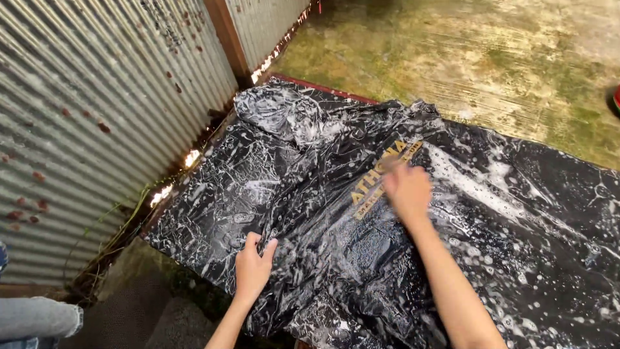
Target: Washing a black raincoat by hand on a table using soap and a brush.
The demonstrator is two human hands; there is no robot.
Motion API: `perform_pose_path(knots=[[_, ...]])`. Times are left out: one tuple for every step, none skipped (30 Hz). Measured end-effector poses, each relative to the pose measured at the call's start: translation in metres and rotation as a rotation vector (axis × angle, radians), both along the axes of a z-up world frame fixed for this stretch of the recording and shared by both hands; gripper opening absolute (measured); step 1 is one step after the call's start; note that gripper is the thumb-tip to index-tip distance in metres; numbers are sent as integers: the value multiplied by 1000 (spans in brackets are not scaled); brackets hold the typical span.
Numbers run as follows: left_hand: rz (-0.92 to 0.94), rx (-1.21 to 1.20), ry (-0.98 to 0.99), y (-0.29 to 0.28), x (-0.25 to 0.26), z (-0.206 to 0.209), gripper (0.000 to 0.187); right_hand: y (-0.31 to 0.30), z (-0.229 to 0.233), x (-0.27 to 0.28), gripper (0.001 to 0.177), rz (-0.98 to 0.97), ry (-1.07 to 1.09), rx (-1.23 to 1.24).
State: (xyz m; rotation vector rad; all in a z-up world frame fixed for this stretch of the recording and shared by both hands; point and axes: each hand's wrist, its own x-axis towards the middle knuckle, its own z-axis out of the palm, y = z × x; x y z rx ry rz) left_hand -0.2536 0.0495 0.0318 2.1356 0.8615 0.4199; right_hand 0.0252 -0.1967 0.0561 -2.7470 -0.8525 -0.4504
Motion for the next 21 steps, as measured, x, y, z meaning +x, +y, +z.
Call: perform_pose_path(knots=[[51, 21, 5, -1, -2, 4, 38, -15, -25, 34, 41, -273, -330, 185], [59, 25, 3, 0, 1, -2, 38, 8, 6, 9, 41, -265, -332, 190], [92, 48, -69, 1, 3, -9, 32, 30, 37, -17, 35, -130, 21, 229], [116, 65, -127, 0, 0, -18, 27, 48, 64, -49, 34, 3, 384, 256], [116, 64, -116, -2, -7, -25, 27, 58, 51, -76, 34, 1, 395, 253], [139, 73, -124, -1, -10, -30, 24, 70, 40, -99, 27, 431, 313, 275], [162, 82, -133, -1, -13, -36, 23, 81, 30, -123, 32, 859, 221, 288], [167, 88, -138, 0, -10, -31, 23, 86, 35, -114, 32, 865, 214, 291], [184, 103, -153, 2, -8, -27, 24, 91, 39, -105, 33, 903, 121, 323], [199, 110, -152, -1, -12, -24, 25, 92, 40, -102, 36, 935, 44, 352], [202, 107, -143, -4, -13, -24, 25, 99, 18, -69, 36, 937, 54, 352], [199, 128, -189, -7, -14, -23, 22, 106, -3, -36, 32, 547, 84, 171], [195, 148, -234, -10, -15, -22, 19, 113, -23, -3, 28, 158, 108, -12], [199, 157, -239, -7, -11, -12, 19, 121, -8, -10, 28, 162, 103, -5], [215, 138, -228, -6, -7, -3, 14, 128, 7, -16, 28, 198, 136, 110], [229, 109, -209, -9, -5, 4, 13, 129, 19, -26, 33, 231, 177, 215], [231, 108, -208, -10, -6, 2, 13, 132, 22, -53, 33, 233, 178, 214], [260, 31, -191, -11, -7, 0, 18, 136, 26, -79, 32, 569, 200, 262], [288, -47, -175, -11, -8, -2, 25, 140, 31, -106, 32, 905, 218, 308], [293, -44, -181, -10, -9, -7, 25, 143, 25, -103, 32, 911, 212, 309], [291, -24, -275, -10, -10, -13, 26, 146, 20, -100, 34, 952, 187, 245]])
